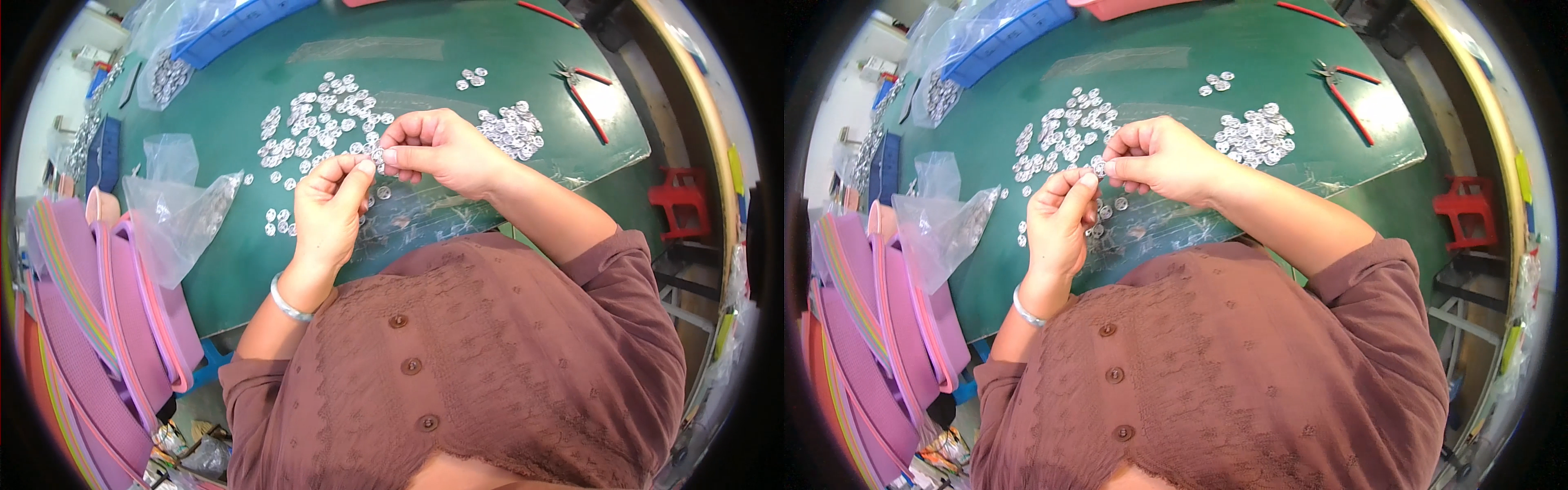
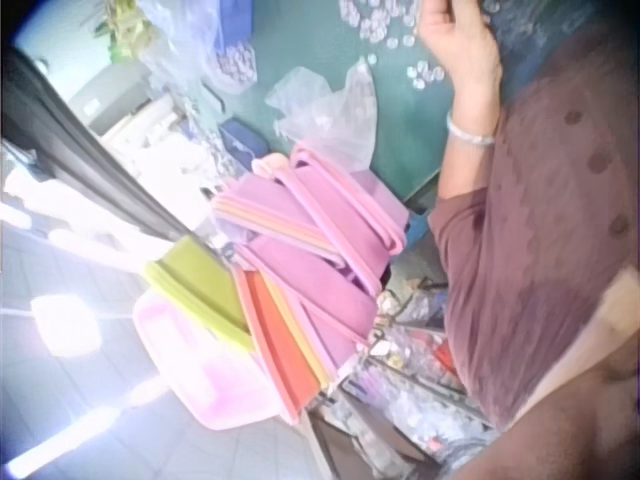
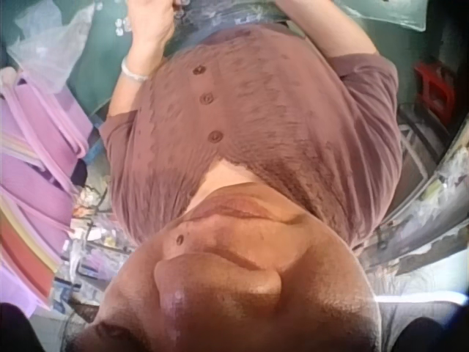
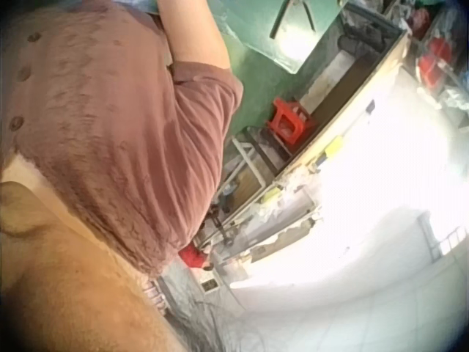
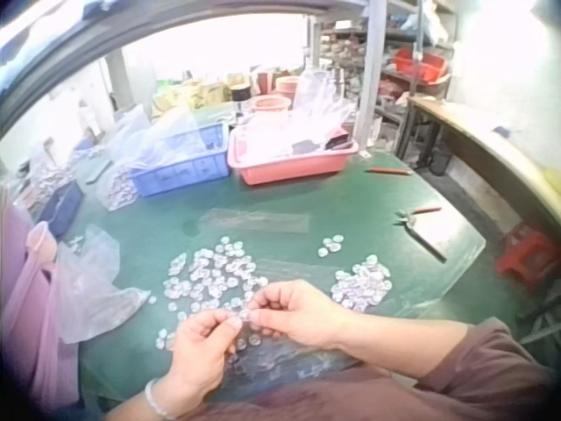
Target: The person picks up small circular metal components and uses pliers to crimp or attach a wire to each one before placing them in a group.
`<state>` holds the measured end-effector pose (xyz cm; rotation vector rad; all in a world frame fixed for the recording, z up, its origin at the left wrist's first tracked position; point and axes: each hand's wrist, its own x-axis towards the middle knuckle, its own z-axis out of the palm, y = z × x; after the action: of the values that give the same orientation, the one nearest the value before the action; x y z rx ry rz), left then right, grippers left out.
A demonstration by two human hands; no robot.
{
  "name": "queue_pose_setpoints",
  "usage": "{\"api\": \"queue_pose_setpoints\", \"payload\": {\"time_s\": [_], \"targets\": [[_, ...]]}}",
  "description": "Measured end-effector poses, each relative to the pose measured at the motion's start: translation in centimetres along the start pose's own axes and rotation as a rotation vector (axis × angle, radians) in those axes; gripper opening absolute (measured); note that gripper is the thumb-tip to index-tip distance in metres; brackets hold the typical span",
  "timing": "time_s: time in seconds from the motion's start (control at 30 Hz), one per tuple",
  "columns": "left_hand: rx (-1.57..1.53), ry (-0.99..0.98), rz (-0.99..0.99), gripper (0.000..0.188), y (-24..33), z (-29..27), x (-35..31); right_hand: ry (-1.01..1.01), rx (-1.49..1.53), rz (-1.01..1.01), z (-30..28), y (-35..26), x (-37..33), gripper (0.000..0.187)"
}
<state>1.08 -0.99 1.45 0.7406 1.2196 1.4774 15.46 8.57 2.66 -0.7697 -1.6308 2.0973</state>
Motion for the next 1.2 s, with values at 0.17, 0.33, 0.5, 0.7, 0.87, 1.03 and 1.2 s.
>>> {"api": "queue_pose_setpoints", "payload": {"time_s": [0.17,0.33,0.5,0.7,0.87,1.03,1.2], "targets": [[0.092,0.001,-0.061,0.01,0.3,-0.1,0.6,0.241,-0.651,-0.157,-5.9,-1.2,0.0,0.009],[0.18,0.008,-0.003,0.011,0.4,-1.1,1.4,0.39,-1.122,-0.02,-11.6,-1.9,0.1,0.014],[0.196,0.061,0.029,0.01,0.7,-1.8,2.1,0.451,-1.24,-0.079,-12.5,-0.4,0.6,0.012],[0.189,0.135,0.052,0.011,0.9,-3.2,2.9,0.48,-1.218,-0.111,-12.9,-1.5,-0.6,0.011],[0.14,0.19,0.076,0.01,1.2,-3.6,3.7,0.493,-1.203,-0.124,-13.2,-1.7,-1.5,0.011],[0.154,0.223,0.088,0.011,1.2,-4.2,4.2,0.46,-1.15,-0.106,-13.0,-1.2,-1.5,0.009],[0.156,0.23,0.079,0.011,1.0,-4.3,4.4,0.426,-1.167,-0.152,-12.7,-0.5,-0.5,0.012]]}}
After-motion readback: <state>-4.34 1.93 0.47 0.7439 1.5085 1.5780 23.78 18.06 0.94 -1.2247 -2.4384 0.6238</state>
